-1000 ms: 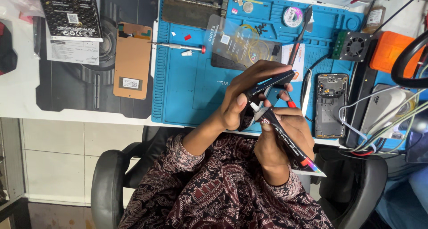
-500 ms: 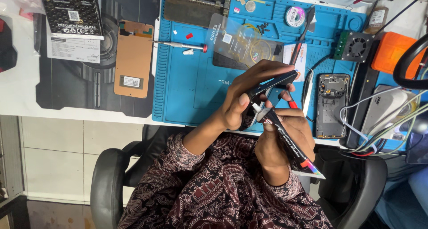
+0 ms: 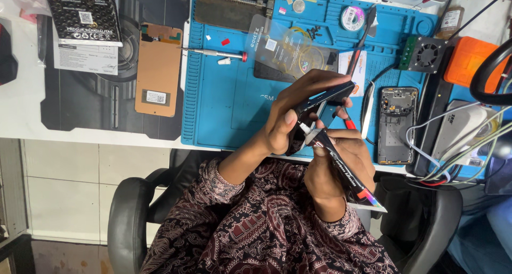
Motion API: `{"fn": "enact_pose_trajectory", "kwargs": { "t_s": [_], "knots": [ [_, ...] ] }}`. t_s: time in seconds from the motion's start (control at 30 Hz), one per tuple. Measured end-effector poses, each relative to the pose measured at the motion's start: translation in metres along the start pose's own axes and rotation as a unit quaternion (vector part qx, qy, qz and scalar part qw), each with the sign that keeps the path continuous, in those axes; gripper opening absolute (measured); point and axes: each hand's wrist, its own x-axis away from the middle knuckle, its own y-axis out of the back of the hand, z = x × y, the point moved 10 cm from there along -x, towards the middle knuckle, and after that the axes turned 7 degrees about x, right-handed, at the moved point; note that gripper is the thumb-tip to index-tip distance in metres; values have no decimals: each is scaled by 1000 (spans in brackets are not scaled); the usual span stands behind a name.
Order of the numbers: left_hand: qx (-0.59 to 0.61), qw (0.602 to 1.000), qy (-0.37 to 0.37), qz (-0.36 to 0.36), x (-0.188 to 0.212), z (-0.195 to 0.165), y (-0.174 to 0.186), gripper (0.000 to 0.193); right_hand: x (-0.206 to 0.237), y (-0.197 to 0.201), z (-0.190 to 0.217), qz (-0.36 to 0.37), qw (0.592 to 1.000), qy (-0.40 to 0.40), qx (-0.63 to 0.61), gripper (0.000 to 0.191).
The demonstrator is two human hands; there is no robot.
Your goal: The person holds a smartphone whose screen is held by rubber bands, then picks up a tube of adhesive and squeezes glue along the edge of the phone, rotating the phone to apply adhesive around its frame while seated at a repair workbench.
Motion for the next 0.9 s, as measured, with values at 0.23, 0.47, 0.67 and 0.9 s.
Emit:
{"fn": "enact_pose_trajectory", "kwargs": {
  "t_s": [0.23,0.47,0.67,0.9],
  "knots": [
    [9,1000,-1,-1,-1,1,0,86,-4,-2,5,9,1000,7,10,10],
    [106,993,0,-52,5,8,7,84,14,8,-11,-10,1000,-26,12,14],
    [277,947,-58,-150,6,23,20,91,40,29,-48,-139,984,-77,-77,22],
    [343,890,-129,-270,18,30,31,96,36,16,-90,-158,903,-281,-283,43]
  ]
}}
